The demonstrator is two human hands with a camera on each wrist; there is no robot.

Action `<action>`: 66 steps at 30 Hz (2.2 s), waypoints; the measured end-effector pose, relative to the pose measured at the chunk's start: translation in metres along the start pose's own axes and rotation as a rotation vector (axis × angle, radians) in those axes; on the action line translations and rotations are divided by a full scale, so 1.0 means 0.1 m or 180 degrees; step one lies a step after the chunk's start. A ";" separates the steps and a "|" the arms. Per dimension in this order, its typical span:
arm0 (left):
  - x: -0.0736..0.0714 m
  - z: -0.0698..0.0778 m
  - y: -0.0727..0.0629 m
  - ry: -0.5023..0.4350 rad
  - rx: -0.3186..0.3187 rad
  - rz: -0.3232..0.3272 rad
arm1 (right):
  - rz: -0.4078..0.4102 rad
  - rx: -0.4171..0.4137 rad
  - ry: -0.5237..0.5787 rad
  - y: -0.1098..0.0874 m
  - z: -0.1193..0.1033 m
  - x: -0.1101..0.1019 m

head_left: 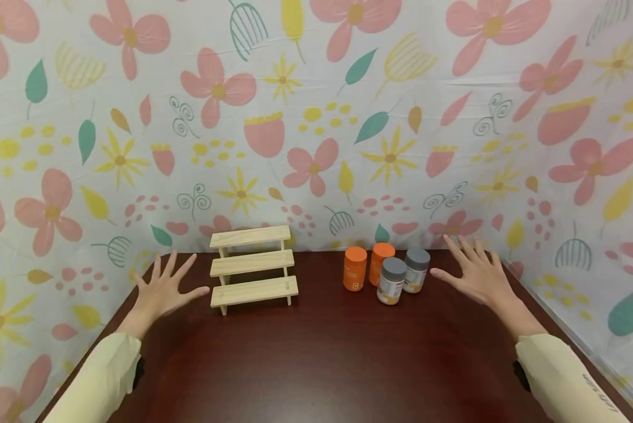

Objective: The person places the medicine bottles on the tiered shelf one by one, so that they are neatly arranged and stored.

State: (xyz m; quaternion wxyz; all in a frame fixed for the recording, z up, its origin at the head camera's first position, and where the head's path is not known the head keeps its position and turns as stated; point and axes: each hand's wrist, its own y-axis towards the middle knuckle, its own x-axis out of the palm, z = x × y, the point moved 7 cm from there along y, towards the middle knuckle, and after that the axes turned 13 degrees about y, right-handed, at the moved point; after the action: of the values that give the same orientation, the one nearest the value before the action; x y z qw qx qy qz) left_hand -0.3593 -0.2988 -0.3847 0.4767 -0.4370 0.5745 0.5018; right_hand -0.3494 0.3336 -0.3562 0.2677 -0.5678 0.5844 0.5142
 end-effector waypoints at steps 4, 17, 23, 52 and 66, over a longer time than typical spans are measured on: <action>0.10 0.05 -0.01 -0.0129 0.0000 -0.0042 | -0.0025 0.0013 0.0115 0.04 -0.04 0.06; 0.41 0.33 -0.04 -0.0949 0.0171 -0.0153 | -0.0019 0.0262 0.1216 0.21 -0.08 0.37; 0.50 0.41 -0.02 -0.1617 0.0286 -0.0187 | 0.0073 0.0554 0.1830 0.20 -0.07 0.44; 0.59 0.40 0.05 -0.2421 0.0246 -0.0072 | 0.0465 0.0939 0.2606 0.23 0.00 0.69; 0.72 0.32 0.06 -0.2827 0.0071 -0.0101 | 0.0558 0.1144 0.2656 0.24 0.01 0.74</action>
State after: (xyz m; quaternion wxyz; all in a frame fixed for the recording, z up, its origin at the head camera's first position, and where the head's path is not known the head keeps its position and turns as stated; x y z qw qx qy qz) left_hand -0.3740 -0.2681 -0.4560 0.6896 -0.1827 0.3126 0.6272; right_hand -0.3876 0.3018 -0.4158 0.0593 -0.6192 0.7679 0.1530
